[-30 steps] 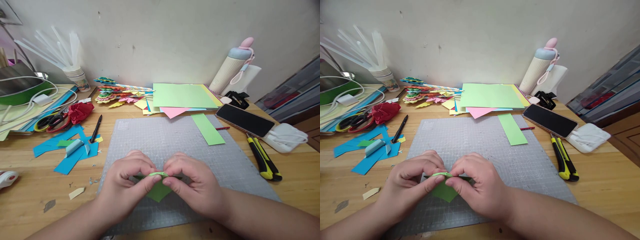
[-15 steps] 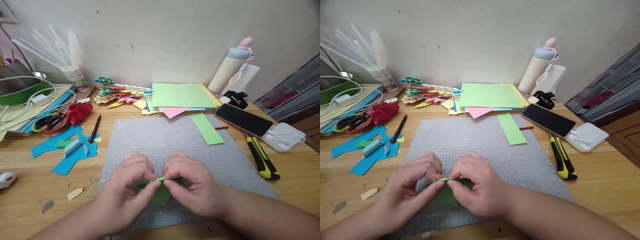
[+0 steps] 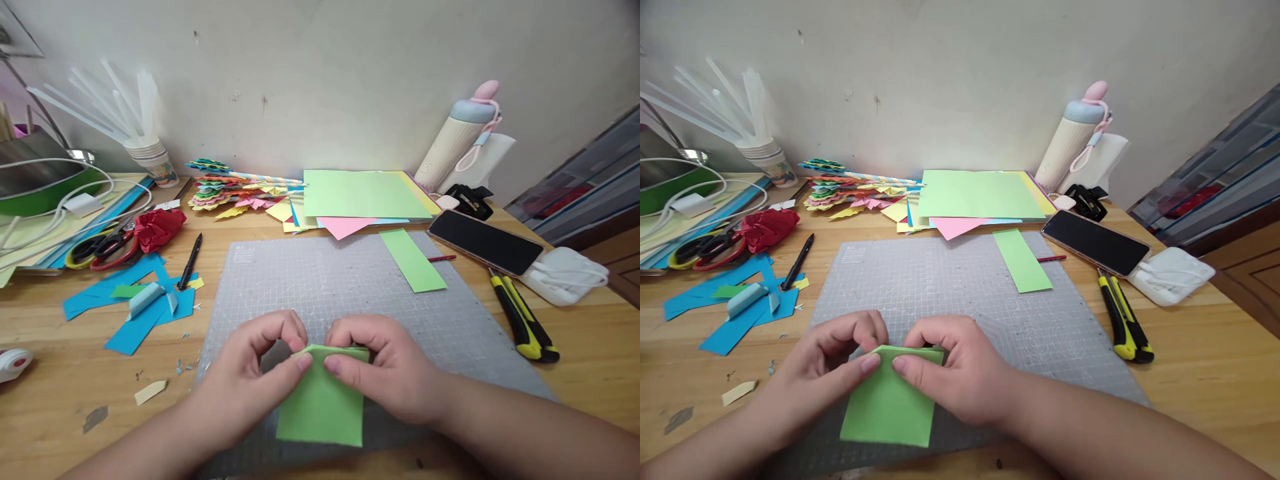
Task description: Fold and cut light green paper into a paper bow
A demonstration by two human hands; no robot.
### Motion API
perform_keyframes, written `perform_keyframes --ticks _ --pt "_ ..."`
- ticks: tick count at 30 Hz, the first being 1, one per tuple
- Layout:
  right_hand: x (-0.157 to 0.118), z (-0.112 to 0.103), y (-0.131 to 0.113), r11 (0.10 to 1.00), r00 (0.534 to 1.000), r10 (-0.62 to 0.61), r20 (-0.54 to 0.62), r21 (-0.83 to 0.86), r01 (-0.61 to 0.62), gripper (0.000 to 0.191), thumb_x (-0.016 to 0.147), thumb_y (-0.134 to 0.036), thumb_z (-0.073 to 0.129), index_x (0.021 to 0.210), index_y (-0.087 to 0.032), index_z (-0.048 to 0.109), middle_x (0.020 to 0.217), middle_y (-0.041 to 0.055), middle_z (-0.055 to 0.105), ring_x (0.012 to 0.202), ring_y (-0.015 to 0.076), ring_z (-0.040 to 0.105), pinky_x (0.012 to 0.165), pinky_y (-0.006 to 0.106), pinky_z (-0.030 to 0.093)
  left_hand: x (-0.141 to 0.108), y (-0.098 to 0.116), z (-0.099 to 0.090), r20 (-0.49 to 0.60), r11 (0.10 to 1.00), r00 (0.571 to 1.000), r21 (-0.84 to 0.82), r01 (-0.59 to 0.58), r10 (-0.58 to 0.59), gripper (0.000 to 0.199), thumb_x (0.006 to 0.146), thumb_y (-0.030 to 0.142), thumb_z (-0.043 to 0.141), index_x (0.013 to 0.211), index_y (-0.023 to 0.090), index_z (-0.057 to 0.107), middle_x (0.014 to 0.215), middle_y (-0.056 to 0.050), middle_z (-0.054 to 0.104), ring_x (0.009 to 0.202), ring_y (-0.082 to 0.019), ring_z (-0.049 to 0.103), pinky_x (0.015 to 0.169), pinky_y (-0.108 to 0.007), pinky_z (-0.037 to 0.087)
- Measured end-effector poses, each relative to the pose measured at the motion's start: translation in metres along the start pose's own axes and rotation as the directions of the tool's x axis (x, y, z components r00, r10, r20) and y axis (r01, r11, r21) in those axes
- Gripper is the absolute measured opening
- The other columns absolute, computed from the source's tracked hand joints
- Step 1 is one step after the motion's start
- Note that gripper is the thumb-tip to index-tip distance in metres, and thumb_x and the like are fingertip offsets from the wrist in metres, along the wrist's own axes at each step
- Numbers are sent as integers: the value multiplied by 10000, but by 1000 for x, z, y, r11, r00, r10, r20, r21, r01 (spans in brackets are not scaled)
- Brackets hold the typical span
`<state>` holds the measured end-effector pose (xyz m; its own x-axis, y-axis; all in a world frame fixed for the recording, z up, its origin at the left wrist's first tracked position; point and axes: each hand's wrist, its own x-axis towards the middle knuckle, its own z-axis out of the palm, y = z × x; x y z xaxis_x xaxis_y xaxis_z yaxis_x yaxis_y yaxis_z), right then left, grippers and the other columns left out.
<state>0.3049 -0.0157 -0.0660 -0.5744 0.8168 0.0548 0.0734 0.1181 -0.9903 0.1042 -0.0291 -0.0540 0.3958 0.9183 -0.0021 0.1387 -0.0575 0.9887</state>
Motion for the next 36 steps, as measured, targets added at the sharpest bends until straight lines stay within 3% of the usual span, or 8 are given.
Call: perform_keyframes --ticks 4,10,13,18,22,25,31,36 --pt "6 -4 3 979 974 142 177 119 -164 221 790 -325 637 663 -167 548 587 -48 468 525 73 400 469 198 330 2 2 -2 170 989 978 103 105 -122 231 823 311 539 655 197 427 623 45 387 607 -111 365 540 -236 304" --pt "10 -8 2 984 968 139 208 83 -159 196 758 -293 651 645 -159 563 598 -47 478 538 66 404 474 195 321 3 4 -5 312 984 935 112 138 -167 402 882 389 495 577 201 312 566 61 261 538 -100 251 485 -257 204" --pt "11 -8 4 959 954 192 231 163 -233 218 748 -314 689 660 -155 569 584 -54 487 517 56 411 463 187 323 4 0 -7 345 987 925 56 152 -162 420 899 418 491 588 203 309 588 58 240 547 -103 235 491 -264 195" --pt "12 -6 13 824 945 299 130 464 -325 317 731 -428 744 767 -167 569 639 -36 589 517 69 539 441 178 401 9 -13 -13 165 996 983 -14 85 -81 412 903 441 504 593 185 412 597 42 332 580 -111 311 542 -262 257" --pt "15 -8 20 821 933 312 181 442 -360 312 793 -452 687 786 -156 588 627 0 654 511 111 630 404 186 422 15 -26 -22 -83 998 995 -51 45 -49 381 881 448 555 623 171 515 634 24 427 634 -124 382 601 -263 309" --pt "18 -12 23 831 938 306 161 435 -346 333 844 -431 640 678 -153 562 531 -21 623 446 80 602 398 166 394 21 -31 -24 -163 996 986 -81 32 -45 360 865 444 582 639 169 532 648 23 426 640 -123 379 601 -258 313" --pt "21 -18 24 847 947 253 199 426 -317 359 812 -467 662 664 -154 567 526 -21 610 443 89 588 410 188 400 26 -29 -20 -111 981 991 -188 51 -73 386 870 476 491 617 193 418 546 52 321 515 -107 334 514 -248 317" --pt "22 -18 22 880 971 220 88 412 -237 346 792 -491 678 918 -179 595 729 -15 625 572 92 586 486 211 435 19 -21 -21 40 995 998 -86 44 -40 376 877 434 518 603 182 465 586 26 400 559 -116 377 529 -254 318"
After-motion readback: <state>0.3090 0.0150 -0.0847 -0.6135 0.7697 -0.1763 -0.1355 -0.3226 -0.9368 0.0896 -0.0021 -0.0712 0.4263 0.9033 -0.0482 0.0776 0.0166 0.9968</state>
